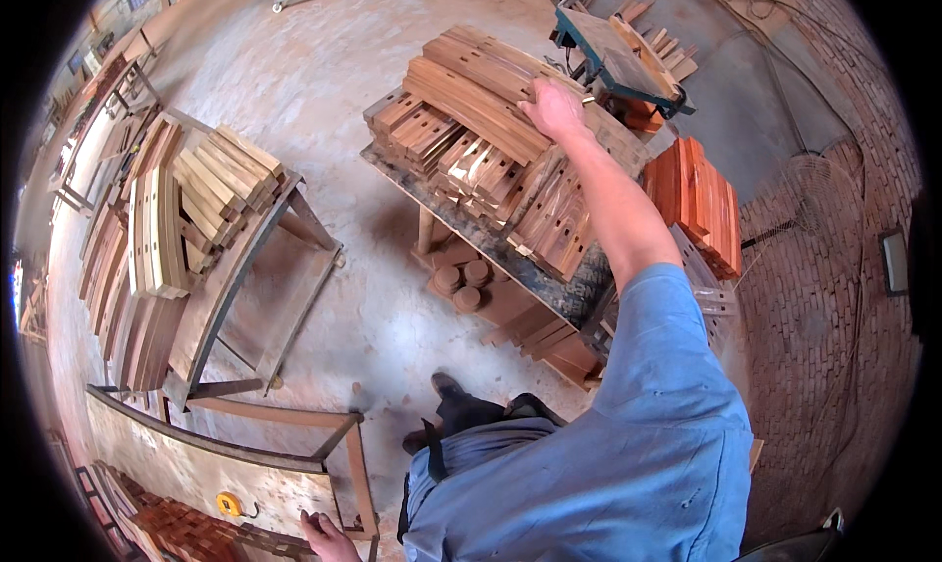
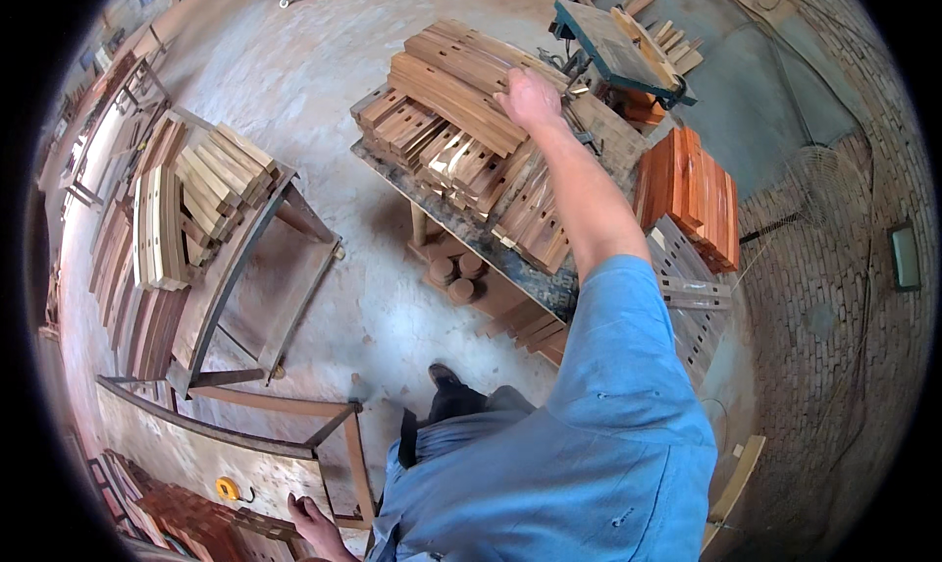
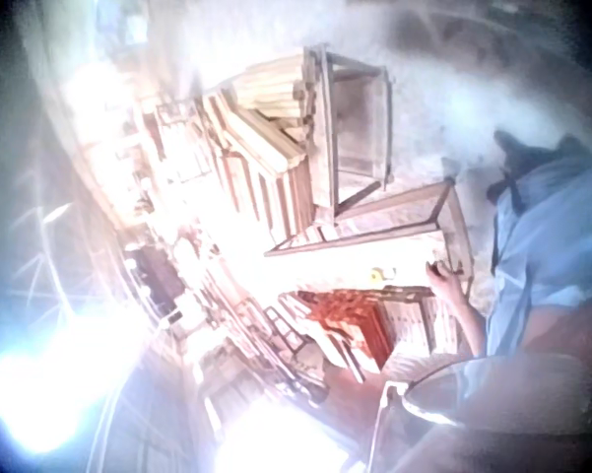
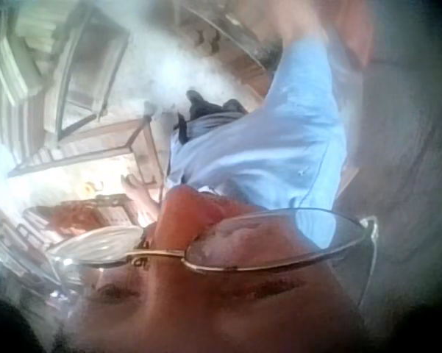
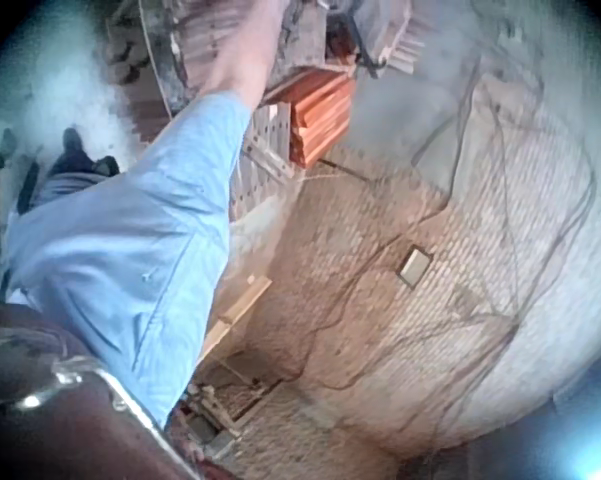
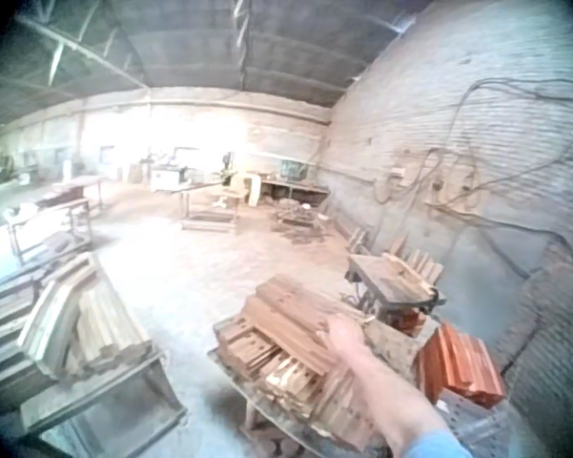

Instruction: The person repeatedly picks up small wooden planks from a workbench and stacks them onto a nearby pile. The person handles the planks one by one, moving them from the bench to the growing stack on the floor.

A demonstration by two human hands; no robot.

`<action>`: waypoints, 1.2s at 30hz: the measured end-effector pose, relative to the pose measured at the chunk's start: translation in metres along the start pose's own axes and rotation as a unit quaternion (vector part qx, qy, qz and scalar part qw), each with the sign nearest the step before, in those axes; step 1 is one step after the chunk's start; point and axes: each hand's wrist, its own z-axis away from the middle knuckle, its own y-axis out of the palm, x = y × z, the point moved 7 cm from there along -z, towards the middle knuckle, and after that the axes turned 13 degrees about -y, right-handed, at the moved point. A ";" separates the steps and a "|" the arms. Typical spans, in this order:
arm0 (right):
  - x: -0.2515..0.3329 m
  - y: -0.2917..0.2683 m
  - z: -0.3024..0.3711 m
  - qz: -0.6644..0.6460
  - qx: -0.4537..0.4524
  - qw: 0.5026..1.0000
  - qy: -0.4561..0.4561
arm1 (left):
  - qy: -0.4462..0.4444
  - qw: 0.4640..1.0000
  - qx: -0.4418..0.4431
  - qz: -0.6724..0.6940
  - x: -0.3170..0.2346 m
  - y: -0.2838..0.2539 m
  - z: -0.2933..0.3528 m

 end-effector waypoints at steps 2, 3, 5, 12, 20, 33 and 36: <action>0.012 0.002 -0.011 -0.003 -0.013 1.000 0.004 | -0.057 0.997 -0.015 -0.050 -0.027 -0.019 0.022; 0.020 0.004 -0.020 0.043 0.041 0.998 0.013 | -0.093 0.994 -0.028 -0.057 -0.028 -0.026 0.027; 0.028 0.012 -0.029 0.074 -0.014 0.996 -0.042 | -0.076 0.994 -0.071 -0.039 0.049 -0.026 0.026; 0.003 0.044 -0.001 0.217 0.077 0.958 -0.173 | -0.167 0.974 -0.152 -0.010 0.109 -0.055 0.054; 0.102 0.076 0.094 -0.102 0.045 0.988 -0.111 | -0.340 0.890 -0.292 -0.084 0.245 -0.097 0.114; 0.327 0.096 0.269 -0.363 0.160 0.896 -0.198 | -0.211 0.897 -0.290 -0.261 0.344 -0.176 0.071; 0.366 0.078 0.304 -0.379 0.170 0.882 -0.222 | -0.112 0.901 -0.322 -0.268 0.333 -0.185 0.081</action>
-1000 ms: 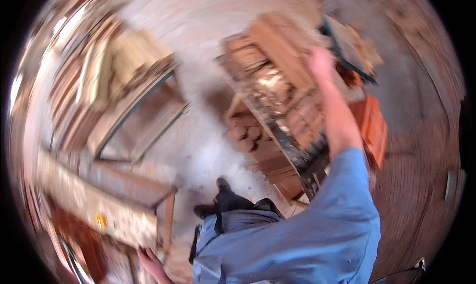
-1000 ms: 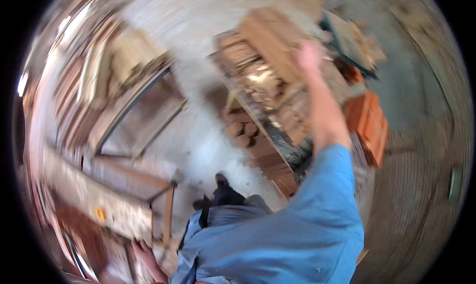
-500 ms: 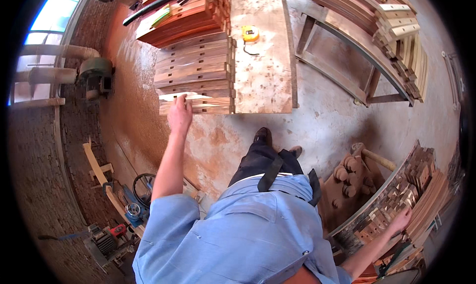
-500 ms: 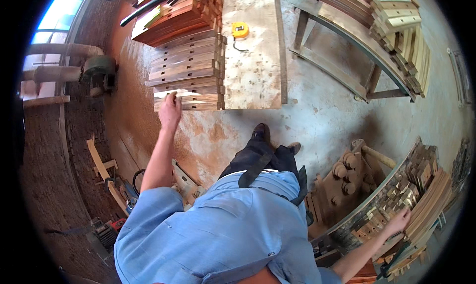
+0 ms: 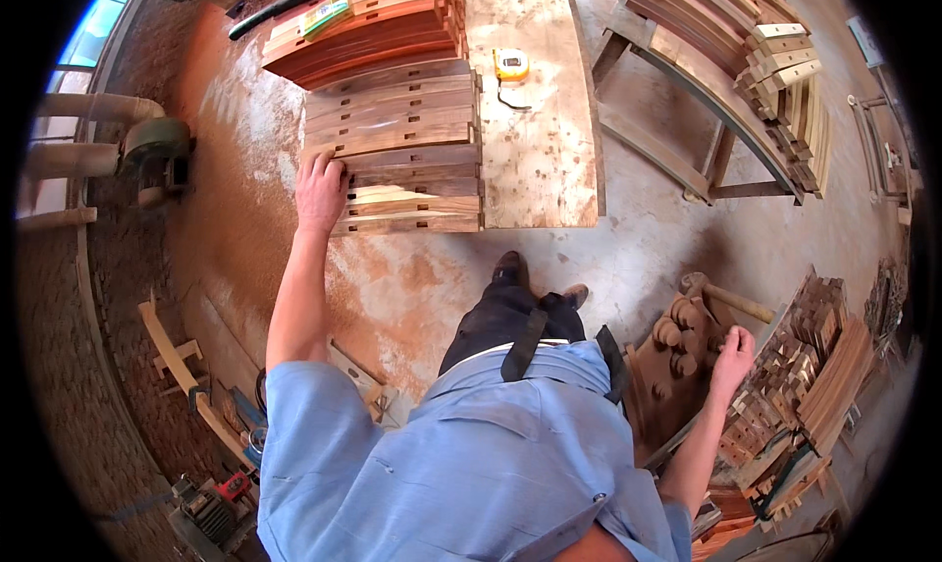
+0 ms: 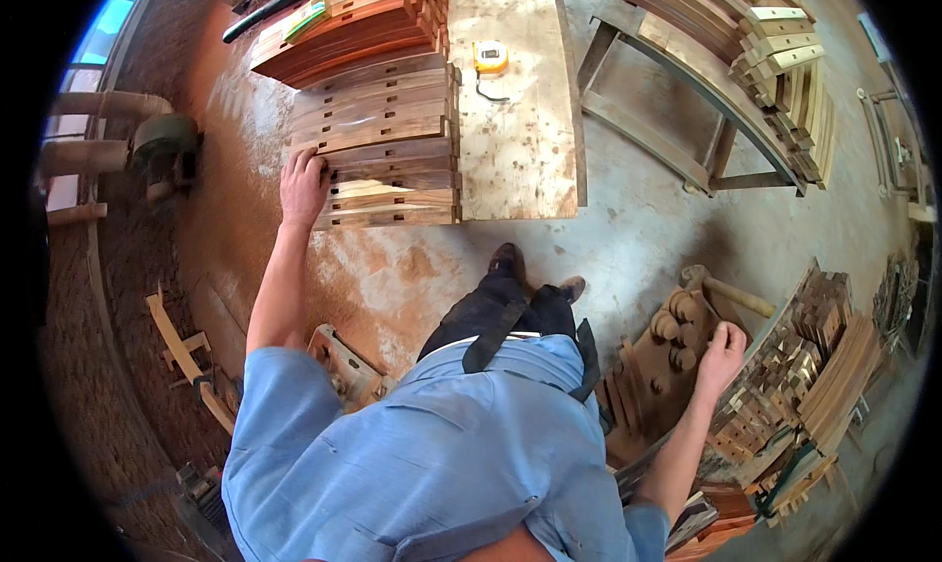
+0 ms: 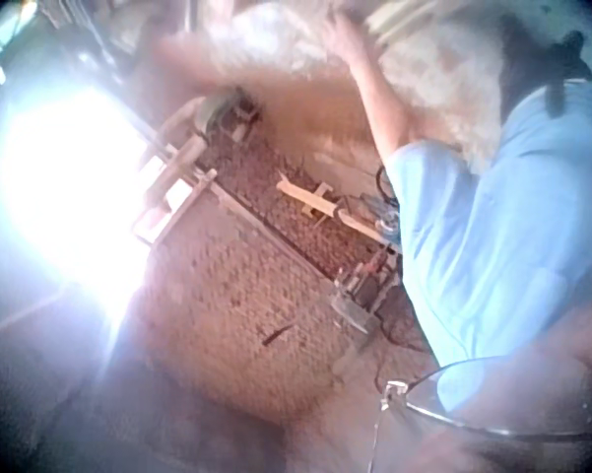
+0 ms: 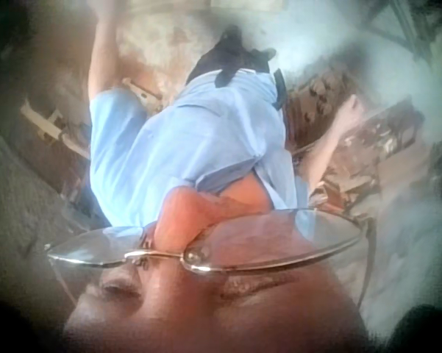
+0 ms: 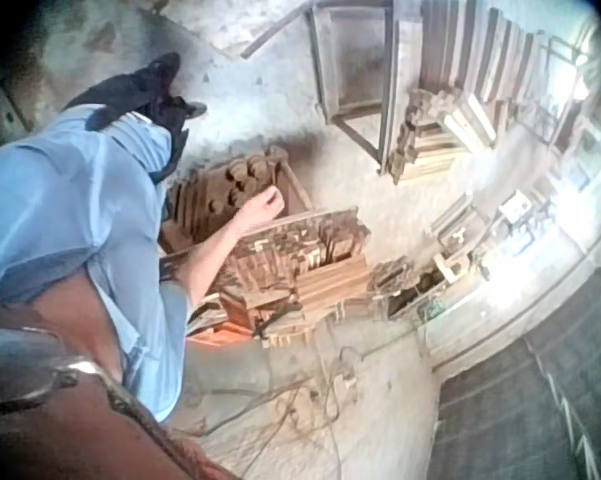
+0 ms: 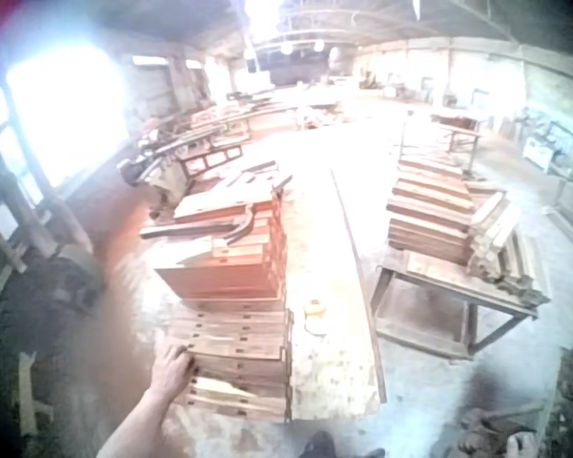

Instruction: The person repeatedly picks up small wooden planks from a workbench and stacks them onto a nearby pile. The person handles the planks one by one, moving them from the bench to the growing stack on the floor.

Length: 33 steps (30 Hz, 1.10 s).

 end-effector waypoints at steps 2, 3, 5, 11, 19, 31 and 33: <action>0.014 0.016 0.004 0.016 0.022 0.998 -0.059 | 0.049 0.997 -0.053 0.026 -0.007 -0.020 0.007; 0.045 0.024 0.003 0.001 0.018 0.997 -0.079 | 0.045 0.997 -0.056 0.040 -0.009 -0.030 0.010; 0.109 0.041 0.000 -0.041 0.022 0.994 -0.098 | 0.065 0.994 -0.073 0.041 -0.023 -0.052 0.011; 0.295 0.099 -0.002 -0.045 0.115 0.933 -0.338 | 0.128 0.983 -0.073 0.106 -0.088 -0.096 0.005; 0.347 0.132 -0.007 -0.020 0.178 0.886 -0.428 | 0.254 0.950 -0.017 0.180 -0.204 -0.132 -0.009; 0.189 0.073 -0.002 -0.009 0.049 0.987 -0.154 | 0.132 0.932 -0.008 0.338 -0.273 -0.109 -0.018; 0.148 0.080 0.008 -0.310 0.110 0.941 0.078 | 0.140 0.925 0.027 0.352 -0.289 -0.099 -0.006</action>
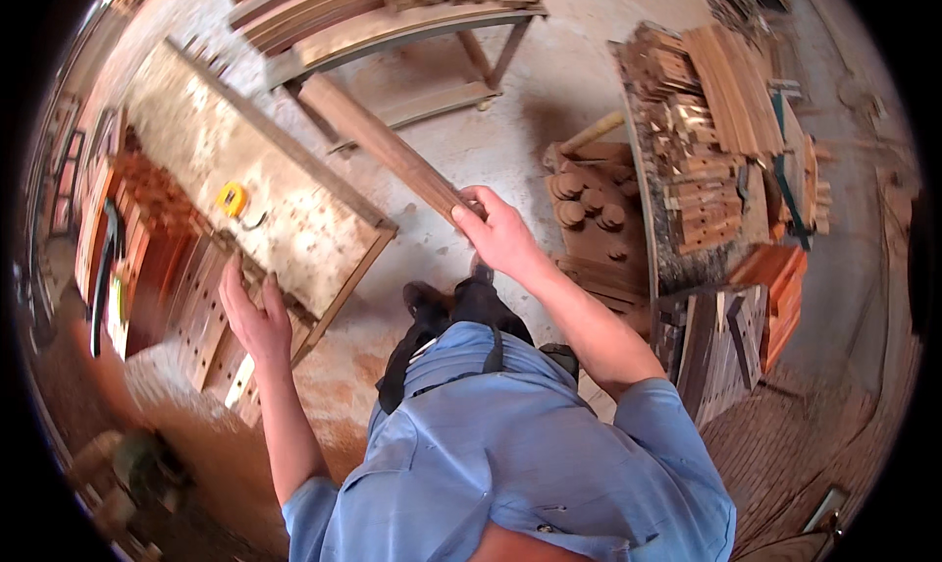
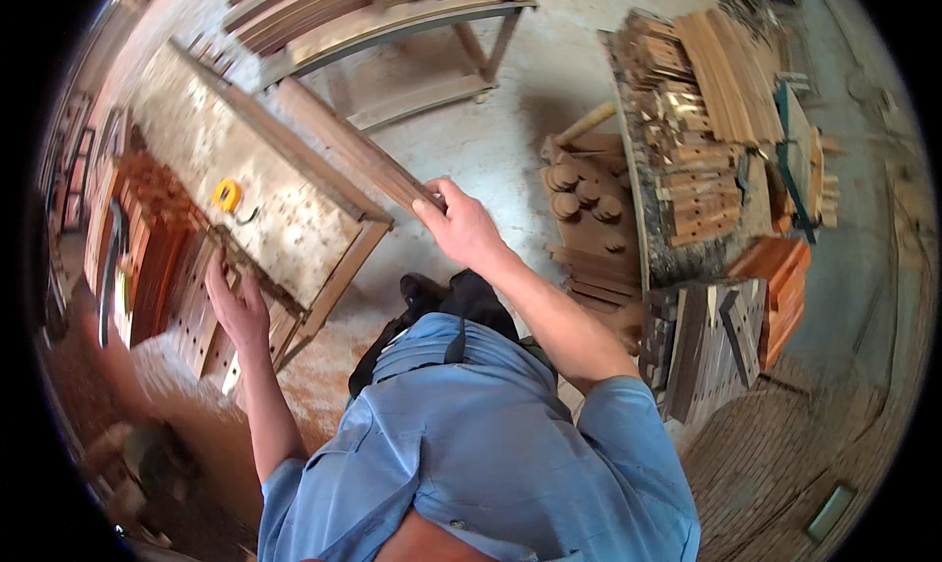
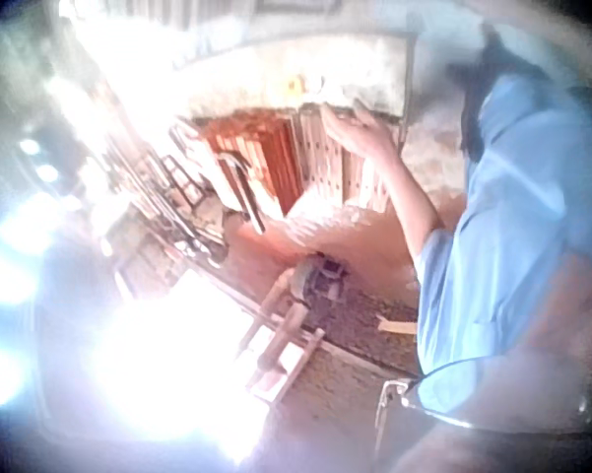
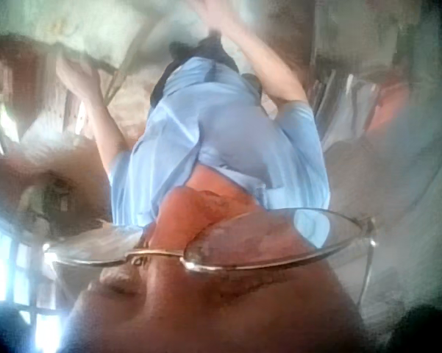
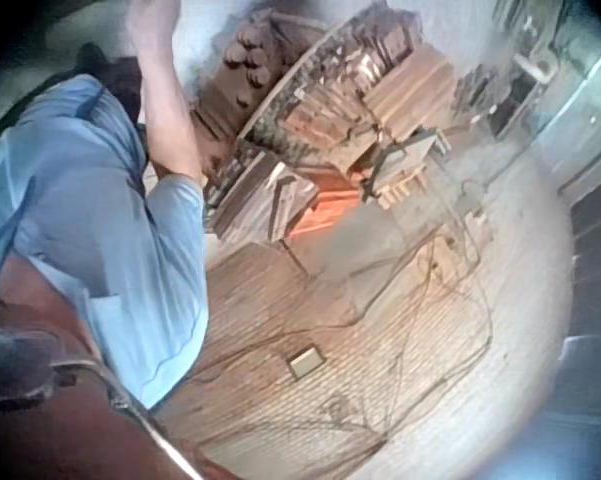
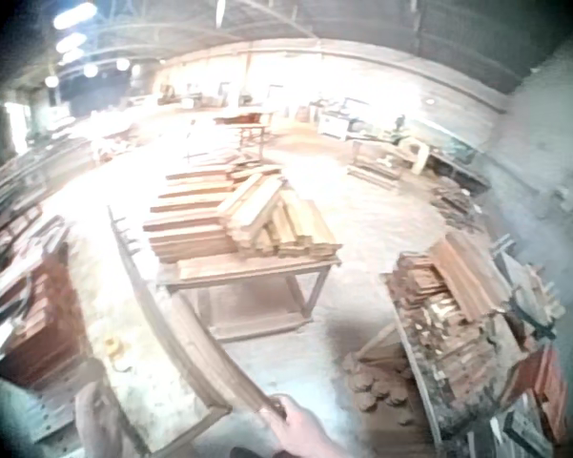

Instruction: The person repeatedly picks up small wooden planks from a workbench and stacks them onto a nearby pile. The person handles the planks one by one, moving them from the bench to the growing stack on the floor.

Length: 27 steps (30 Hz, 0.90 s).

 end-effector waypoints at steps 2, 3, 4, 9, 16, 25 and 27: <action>-0.014 -0.005 0.011 -0.267 0.015 0.956 0.121 | -0.021 0.999 0.033 0.015 -0.003 0.018 0.008; -0.019 -0.013 0.016 -0.322 -0.008 0.933 0.158 | -0.034 0.998 0.045 0.037 -0.006 0.026 0.011; -0.023 -0.020 0.020 -0.376 -0.030 0.906 0.193 | -0.041 0.996 0.061 0.042 -0.010 0.035 0.012; -0.033 -0.051 0.028 -0.594 -0.027 0.788 0.159 | -0.050 0.990 0.122 0.043 -0.027 0.065 0.015; -0.048 -0.111 0.026 -0.528 -0.115 0.836 0.096 | -0.047 0.987 0.145 0.045 -0.044 0.090 0.008; -0.048 -0.228 0.034 0.051 -0.290 0.956 0.005 | -0.058 0.983 0.172 0.035 -0.056 0.115 0.005; -0.045 -0.242 0.038 0.119 -0.309 0.944 0.002 | -0.050 0.983 0.173 0.036 -0.059 0.121 0.005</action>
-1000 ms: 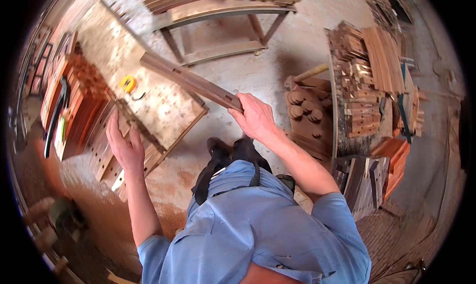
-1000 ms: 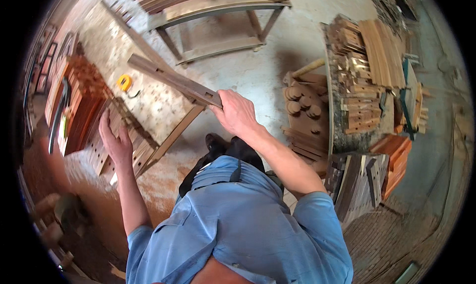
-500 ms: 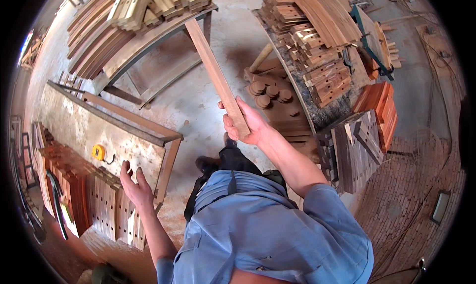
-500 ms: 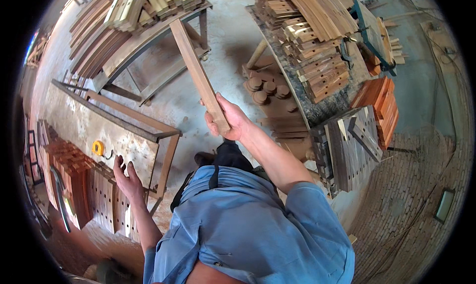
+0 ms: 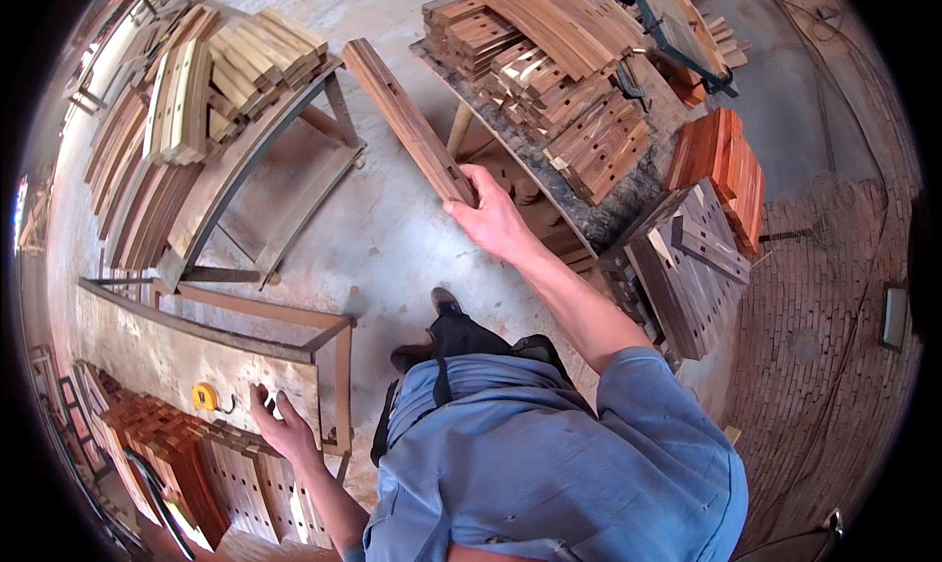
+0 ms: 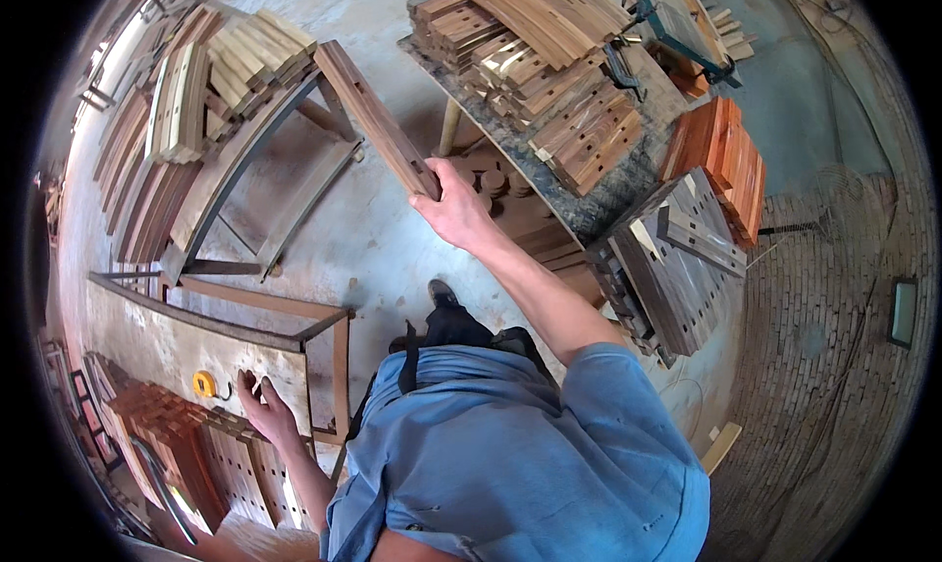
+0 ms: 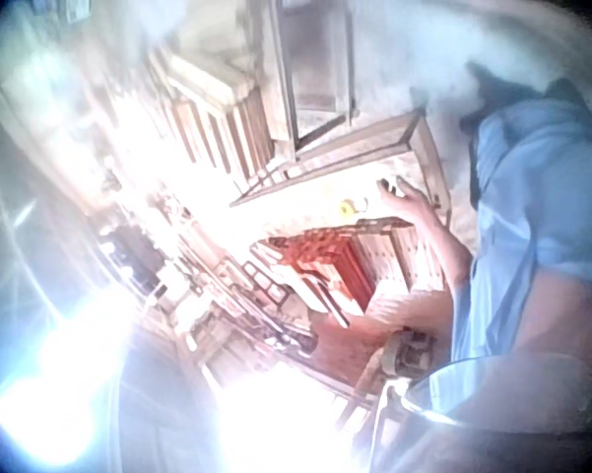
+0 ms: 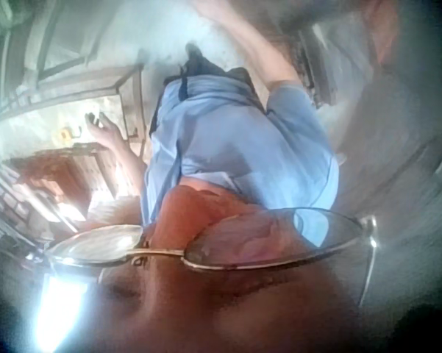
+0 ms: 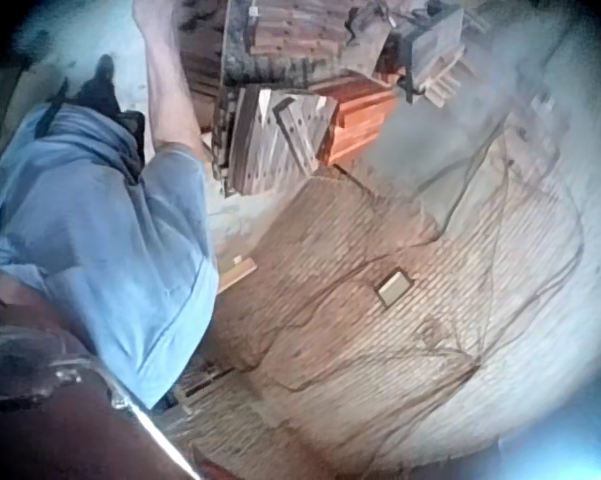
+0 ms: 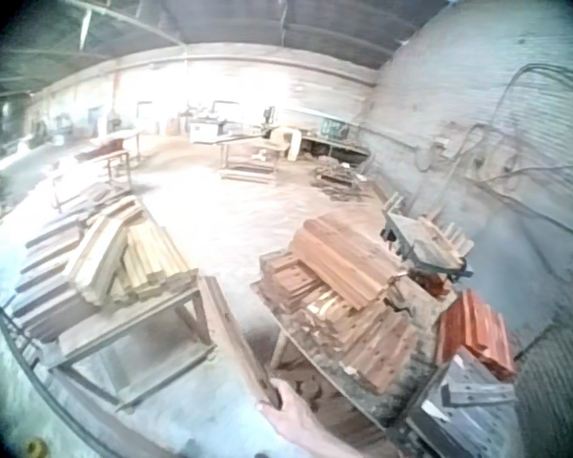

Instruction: The person repeatedly picks up small wooden planks from a workbench and stacks them onto a nearby pile. The person handles the planks one by one, moving them from the bench to the growing stack on the floor.

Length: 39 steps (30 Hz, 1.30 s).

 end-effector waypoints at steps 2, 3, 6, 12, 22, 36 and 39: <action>0.001 -0.012 -0.006 0.037 -0.011 0.999 0.003 | 0.007 1.000 0.002 0.001 -0.006 0.005 -0.001; 0.003 -0.018 -0.009 0.040 -0.011 0.999 0.015 | 0.018 1.000 0.000 -0.006 -0.008 0.007 -0.002; 0.008 -0.032 -0.017 0.041 -0.019 0.998 0.036 | 0.025 1.000 0.003 -0.006 -0.019 0.014 -0.006; -0.001 -0.047 -0.027 0.037 -0.030 0.998 0.038 | 0.037 0.999 0.015 -0.020 -0.029 0.027 -0.014; -0.001 -0.064 -0.042 0.144 -0.063 0.985 -0.066 | 0.011 0.999 0.021 -0.036 -0.043 0.036 -0.015; -0.007 -0.083 -0.058 0.210 -0.066 0.968 -0.121 | 0.018 0.999 0.007 -0.048 -0.045 0.040 -0.011; 0.001 -0.116 -0.081 0.247 -0.088 0.954 -0.145 | 0.022 0.997 0.003 -0.072 -0.041 0.035 -0.007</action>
